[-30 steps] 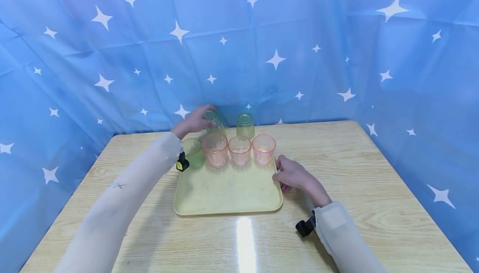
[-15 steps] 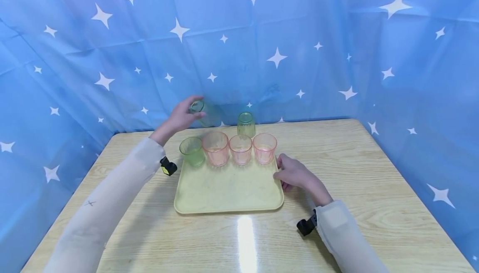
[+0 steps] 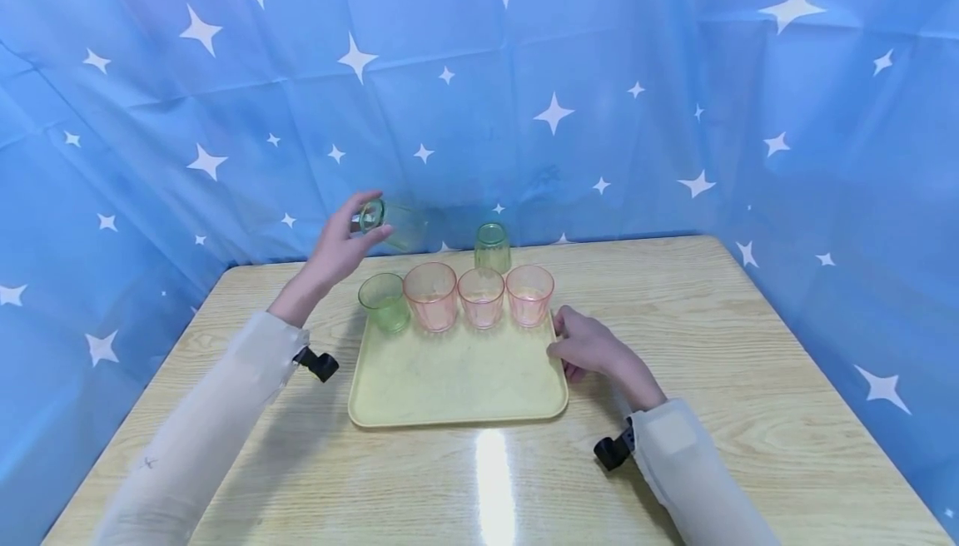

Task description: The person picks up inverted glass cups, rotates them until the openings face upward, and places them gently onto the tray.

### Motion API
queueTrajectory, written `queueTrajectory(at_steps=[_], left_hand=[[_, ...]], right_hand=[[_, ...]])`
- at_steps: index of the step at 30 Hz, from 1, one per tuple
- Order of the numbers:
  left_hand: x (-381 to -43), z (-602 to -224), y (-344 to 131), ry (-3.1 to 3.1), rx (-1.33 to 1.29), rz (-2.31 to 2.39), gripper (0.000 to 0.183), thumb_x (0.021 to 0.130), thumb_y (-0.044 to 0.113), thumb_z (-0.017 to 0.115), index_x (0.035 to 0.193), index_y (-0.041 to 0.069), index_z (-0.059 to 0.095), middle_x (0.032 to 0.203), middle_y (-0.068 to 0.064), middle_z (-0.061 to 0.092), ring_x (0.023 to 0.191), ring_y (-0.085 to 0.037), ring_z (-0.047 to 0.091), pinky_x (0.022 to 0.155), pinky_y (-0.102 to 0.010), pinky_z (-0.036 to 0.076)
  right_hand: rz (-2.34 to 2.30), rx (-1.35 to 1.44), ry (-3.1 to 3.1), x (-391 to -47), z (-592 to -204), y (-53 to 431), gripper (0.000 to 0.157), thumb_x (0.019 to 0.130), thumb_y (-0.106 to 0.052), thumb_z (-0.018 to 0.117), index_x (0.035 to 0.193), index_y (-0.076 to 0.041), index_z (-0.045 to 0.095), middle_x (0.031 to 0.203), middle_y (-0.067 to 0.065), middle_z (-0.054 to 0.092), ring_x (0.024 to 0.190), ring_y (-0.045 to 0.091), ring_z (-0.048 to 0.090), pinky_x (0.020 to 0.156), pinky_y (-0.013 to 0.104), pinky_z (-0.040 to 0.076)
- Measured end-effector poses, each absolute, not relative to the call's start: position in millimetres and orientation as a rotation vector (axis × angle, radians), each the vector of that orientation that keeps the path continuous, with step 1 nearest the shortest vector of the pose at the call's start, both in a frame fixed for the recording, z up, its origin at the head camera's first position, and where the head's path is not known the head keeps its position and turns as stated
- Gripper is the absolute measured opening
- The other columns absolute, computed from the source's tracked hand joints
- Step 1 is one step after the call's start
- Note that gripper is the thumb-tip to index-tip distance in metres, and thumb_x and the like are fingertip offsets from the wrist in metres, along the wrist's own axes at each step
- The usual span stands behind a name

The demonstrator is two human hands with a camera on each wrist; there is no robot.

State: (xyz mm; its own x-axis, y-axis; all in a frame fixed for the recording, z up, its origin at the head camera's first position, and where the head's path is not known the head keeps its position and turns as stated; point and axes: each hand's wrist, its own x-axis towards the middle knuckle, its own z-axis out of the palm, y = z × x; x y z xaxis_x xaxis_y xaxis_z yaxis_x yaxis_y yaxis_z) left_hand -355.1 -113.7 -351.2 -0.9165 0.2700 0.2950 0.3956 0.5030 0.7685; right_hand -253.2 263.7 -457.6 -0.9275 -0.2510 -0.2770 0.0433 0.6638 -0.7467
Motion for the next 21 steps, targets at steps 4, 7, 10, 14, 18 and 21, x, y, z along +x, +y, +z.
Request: queueTrajectory(at_steps=[4, 7, 10, 14, 18, 21], left_hand=[[-338, -353, -114, -2.537, -0.534, -1.488, 0.062, 0.102, 0.032, 0.066, 0.158, 0.027, 0.041, 0.161, -0.008, 0.042, 0.136, -0.037, 0.050, 0.107, -0.056, 0.049], [-326, -355, -113, -2.507, -0.522, -1.555, 0.062, 0.102, 0.033, 0.066, 0.158, 0.028, 0.040, 0.158, -0.012, 0.045, 0.128, -0.040, 0.055, 0.100, -0.053, 0.053], [-313, -357, -112, -2.457, -0.525, -1.670, 0.062, 0.101, 0.030, 0.068, 0.158, 0.027, 0.041, 0.153, -0.015, 0.047, 0.122, -0.038, 0.060, 0.097, -0.050, 0.056], [-296, -361, -108, -2.370, -0.533, -1.847, 0.061, 0.101, 0.023, 0.068, 0.156, 0.023, 0.043, 0.149, -0.015, 0.050, 0.117, -0.031, 0.065, 0.098, -0.042, 0.060], [-283, -367, -106, -2.288, -0.538, -1.982, 0.059, 0.101, 0.020, 0.068, 0.155, 0.022, 0.045, 0.144, -0.017, 0.051, 0.113, -0.026, 0.067, 0.095, -0.032, 0.062], [-275, -373, -105, -2.248, -0.518, -2.064, 0.057, 0.101, 0.020, 0.068, 0.153, 0.021, 0.046, 0.140, -0.019, 0.053, 0.111, -0.024, 0.068, 0.094, -0.030, 0.062]], right_hand=[[-1.149, -0.166, 2.524, -253, -457, 264, 0.029, 0.097, -0.012, 0.062, 0.115, 0.001, 0.044, 0.069, 0.011, 0.066, 0.056, 0.020, 0.065, 0.053, 0.035, 0.060], [-1.144, -0.159, 2.526, -253, -458, 264, 0.029, 0.096, -0.012, 0.062, 0.115, 0.001, 0.044, 0.069, 0.011, 0.065, 0.056, 0.020, 0.065, 0.052, 0.035, 0.060], [-1.141, -0.160, 2.524, -253, -458, 264, 0.029, 0.096, -0.012, 0.062, 0.115, 0.001, 0.043, 0.069, 0.011, 0.065, 0.056, 0.020, 0.065, 0.052, 0.035, 0.060], [-1.142, -0.165, 2.527, -254, -458, 263, 0.028, 0.096, -0.011, 0.061, 0.115, 0.001, 0.043, 0.069, 0.011, 0.064, 0.055, 0.020, 0.065, 0.052, 0.035, 0.060], [-1.144, -0.166, 2.526, -253, -458, 263, 0.028, 0.097, -0.012, 0.061, 0.115, 0.001, 0.044, 0.070, 0.011, 0.064, 0.055, 0.020, 0.065, 0.052, 0.035, 0.060], [-1.145, -0.169, 2.522, -253, -458, 263, 0.029, 0.097, -0.012, 0.061, 0.116, 0.001, 0.044, 0.071, 0.011, 0.065, 0.056, 0.020, 0.065, 0.052, 0.035, 0.060]])
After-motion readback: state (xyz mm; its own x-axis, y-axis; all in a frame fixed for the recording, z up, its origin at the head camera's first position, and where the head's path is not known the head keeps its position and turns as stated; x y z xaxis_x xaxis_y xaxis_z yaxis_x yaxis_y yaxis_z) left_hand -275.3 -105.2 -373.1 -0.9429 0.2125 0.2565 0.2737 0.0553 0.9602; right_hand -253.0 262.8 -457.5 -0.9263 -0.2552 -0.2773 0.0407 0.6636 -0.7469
